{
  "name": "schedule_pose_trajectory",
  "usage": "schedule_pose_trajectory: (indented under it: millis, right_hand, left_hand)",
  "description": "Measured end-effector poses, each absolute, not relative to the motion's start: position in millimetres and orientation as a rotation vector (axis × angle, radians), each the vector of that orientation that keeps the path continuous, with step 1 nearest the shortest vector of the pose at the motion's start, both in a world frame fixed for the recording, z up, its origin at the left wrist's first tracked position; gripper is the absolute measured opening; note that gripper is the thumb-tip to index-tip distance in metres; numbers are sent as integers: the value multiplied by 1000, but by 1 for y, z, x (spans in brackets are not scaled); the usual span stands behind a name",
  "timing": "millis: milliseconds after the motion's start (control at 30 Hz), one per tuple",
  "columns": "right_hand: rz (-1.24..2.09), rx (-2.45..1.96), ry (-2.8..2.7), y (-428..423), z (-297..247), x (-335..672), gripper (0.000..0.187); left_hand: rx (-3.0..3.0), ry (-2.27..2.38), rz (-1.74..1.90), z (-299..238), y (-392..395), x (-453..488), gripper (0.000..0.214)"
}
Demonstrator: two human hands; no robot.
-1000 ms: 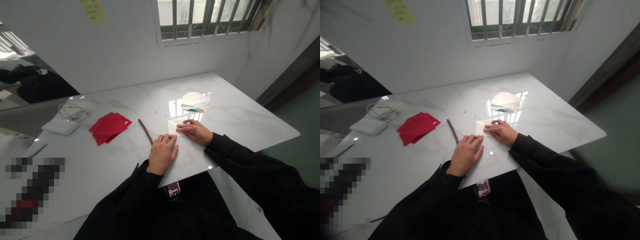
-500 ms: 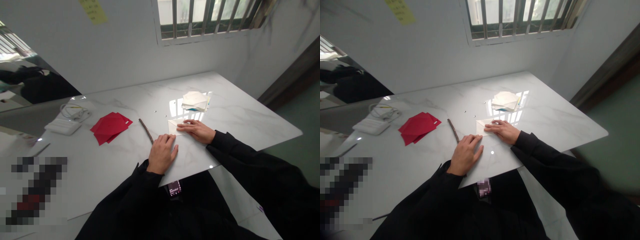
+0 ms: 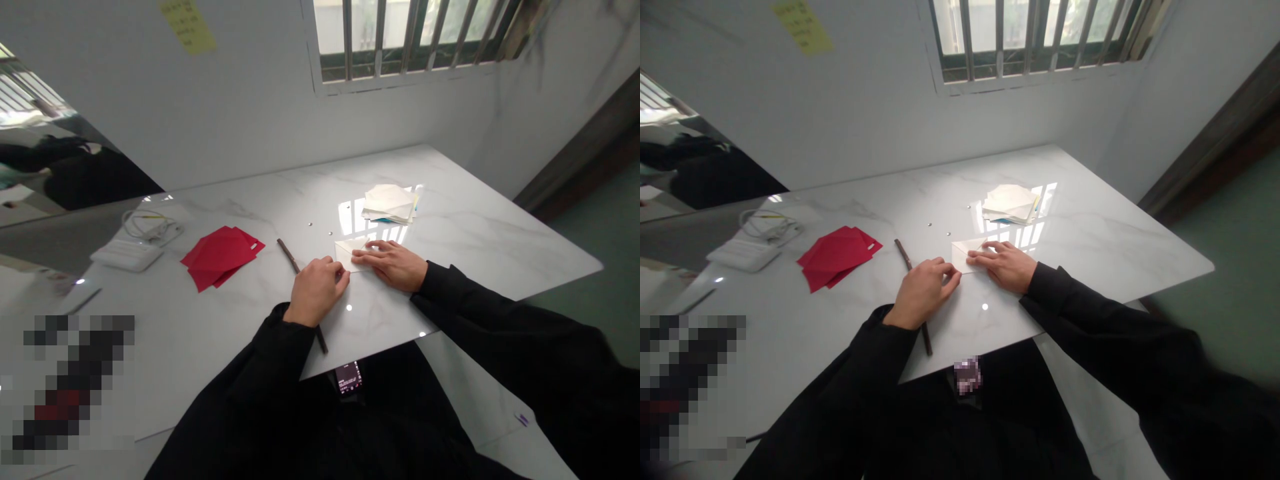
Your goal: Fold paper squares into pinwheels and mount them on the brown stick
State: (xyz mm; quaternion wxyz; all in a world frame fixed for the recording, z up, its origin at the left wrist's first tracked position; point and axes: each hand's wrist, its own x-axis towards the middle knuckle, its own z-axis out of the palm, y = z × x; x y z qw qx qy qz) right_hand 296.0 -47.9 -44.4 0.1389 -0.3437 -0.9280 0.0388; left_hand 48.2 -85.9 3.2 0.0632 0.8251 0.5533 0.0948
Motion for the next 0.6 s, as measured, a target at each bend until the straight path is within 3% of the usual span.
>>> schedule_pose_trajectory:
  millis: [100,267,600]
  right_hand:
    - [55,-982,-2710,-49,-42,295,54]
    - [2,-962,-2758,-48,-41,294,56]
    - [-20,-948,-2661,-50,-49,292,43]
  left_hand:
    - [2506,1607,360,11,-58,50,28]
    - [2610,1638,286,-4,-23,54,49]
    - [2383,1532,568,-35,-4,41,36]
